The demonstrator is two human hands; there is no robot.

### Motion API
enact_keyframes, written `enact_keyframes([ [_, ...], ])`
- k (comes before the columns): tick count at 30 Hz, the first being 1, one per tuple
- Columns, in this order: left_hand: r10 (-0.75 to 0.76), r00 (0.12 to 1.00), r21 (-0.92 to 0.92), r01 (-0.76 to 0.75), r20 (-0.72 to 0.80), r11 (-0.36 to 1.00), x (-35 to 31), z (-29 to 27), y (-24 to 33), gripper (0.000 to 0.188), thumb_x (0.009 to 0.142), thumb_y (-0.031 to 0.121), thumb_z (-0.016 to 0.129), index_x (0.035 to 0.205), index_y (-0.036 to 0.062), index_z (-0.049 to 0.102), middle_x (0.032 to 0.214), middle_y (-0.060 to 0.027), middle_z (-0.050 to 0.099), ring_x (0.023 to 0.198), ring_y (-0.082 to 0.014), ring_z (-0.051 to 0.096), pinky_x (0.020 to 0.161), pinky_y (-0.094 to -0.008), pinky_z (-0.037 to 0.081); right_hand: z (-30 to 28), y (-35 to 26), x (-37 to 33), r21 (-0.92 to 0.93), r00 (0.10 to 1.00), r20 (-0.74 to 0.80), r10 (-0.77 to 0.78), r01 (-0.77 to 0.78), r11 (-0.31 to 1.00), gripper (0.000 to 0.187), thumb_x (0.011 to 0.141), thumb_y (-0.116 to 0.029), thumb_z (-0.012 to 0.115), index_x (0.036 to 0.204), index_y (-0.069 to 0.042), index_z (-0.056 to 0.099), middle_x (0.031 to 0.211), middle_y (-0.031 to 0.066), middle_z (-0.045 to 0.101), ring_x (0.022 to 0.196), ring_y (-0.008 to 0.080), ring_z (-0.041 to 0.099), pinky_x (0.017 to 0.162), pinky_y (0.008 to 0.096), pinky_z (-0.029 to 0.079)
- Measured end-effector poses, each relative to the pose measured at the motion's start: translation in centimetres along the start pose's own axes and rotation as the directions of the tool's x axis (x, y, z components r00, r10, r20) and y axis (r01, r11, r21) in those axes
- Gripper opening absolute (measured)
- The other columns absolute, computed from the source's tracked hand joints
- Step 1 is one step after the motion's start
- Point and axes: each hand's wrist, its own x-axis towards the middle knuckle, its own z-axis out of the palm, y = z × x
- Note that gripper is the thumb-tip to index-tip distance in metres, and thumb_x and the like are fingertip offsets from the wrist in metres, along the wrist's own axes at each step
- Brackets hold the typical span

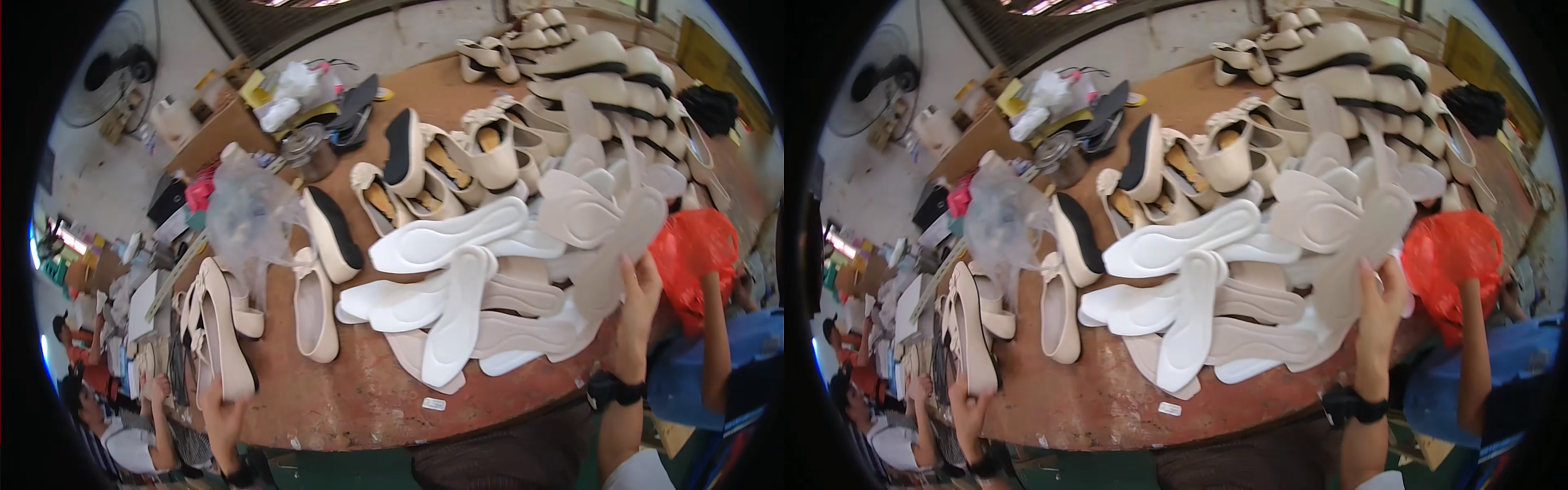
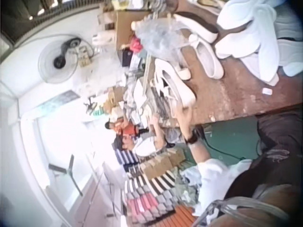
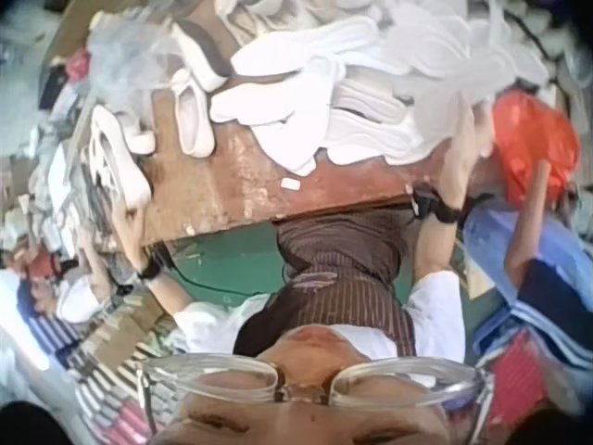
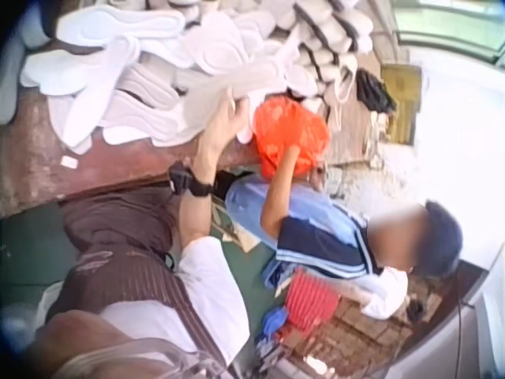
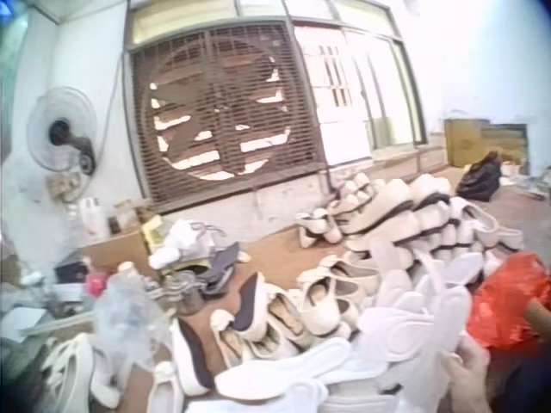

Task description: The person inserts white insoles into beige high-heeled shoes on a cluttered workbench. They repeatedly pick up a shoe, place an insole inside, and press it down with their hand. The camera shakes violently at times, obscuring the view.

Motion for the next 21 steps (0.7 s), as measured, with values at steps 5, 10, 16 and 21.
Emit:
enact_keyframes([
  [5, -0.134, 0.836, 0.218, 0.288, -0.532, 0.932, 9.4, 4.6, -3.2, 0.051, 0.075, 0.014, 0.074, 0.122, -0.0002, 0.062, 0.11, -0.0241, 0.067, 0.097, -0.0401, 0.065, 0.084, -0.0438, 0.052, -0.9, -6.2, -1.4, 0.4, 0.994, 0.101, 0.041, -0.078, 0.913, 0.033, 0.1, -0.008, 0.049, 0.131, 0.003, 0.049, 0.124, 0.0088, 0.059, 0.115, 0.0156, 0.055, 0.104, 0.0312, 0.039],
  [10, 0.167, 0.813, 0.091, -0.14, -0.558, 0.986, 14.4, 6.0, 12.4, 0.03, 0.081, 0.022, 0.07, 0.097, -0.0026, 0.062, 0.097, -0.0204, 0.068, 0.09, -0.0391, 0.064, 0.074, -0.0511, 0.05, -1.1, -7.2, -3.8, 0.575, 0.947, 0.278, 0.163, -0.3, 0.762, 0.043, 0.101, -0.023, 0.049, 0.135, 0.003, 0.042, 0.079, 0.0036, 0.051, 0.056, 0.0072, 0.048, 0.047, 0.0213, 0.041],
  [16, 0.3, 0.856, -0.102, -0.373, -0.421, 0.922, 21.9, 13.6, 23.3, 0.056, 0.086, 0.026, 0.069, 0.131, -0.0031, 0.053, 0.141, -0.0273, 0.045, 0.128, -0.0452, 0.044, 0.107, -0.0441, 0.038, -2.5, -4.7, -6.4, 0.446, 0.85, 0.485, 0.205, -0.442, 0.779, 0.083, 0.092, -0.055, 0.055, 0.137, 0.012, 0.037, 0.08, 0.0069, 0.051, 0.057, 0.0101, 0.046, 0.05, 0.028, 0.047],
  [21, 0.367, 0.747, -0.448, -0.64, -0.555, 0.625, 25.8, 12.9, 30.0, 0.049, 0.093, 0.024, 0.061, 0.132, -0.0059, 0.051, 0.141, -0.0264, 0.046, 0.129, -0.0409, 0.045, 0.109, -0.0434, 0.035, -3.3, -3.3, -7.9, 0.346, 0.836, 0.431, 0.339, -0.5, 0.794, 0.067, 0.09, -0.04, 0.057, 0.129, 0.014, 0.05, 0.09, 0.0111, 0.06, 0.065, 0.0144, 0.055, 0.054, 0.0295, 0.051],
])
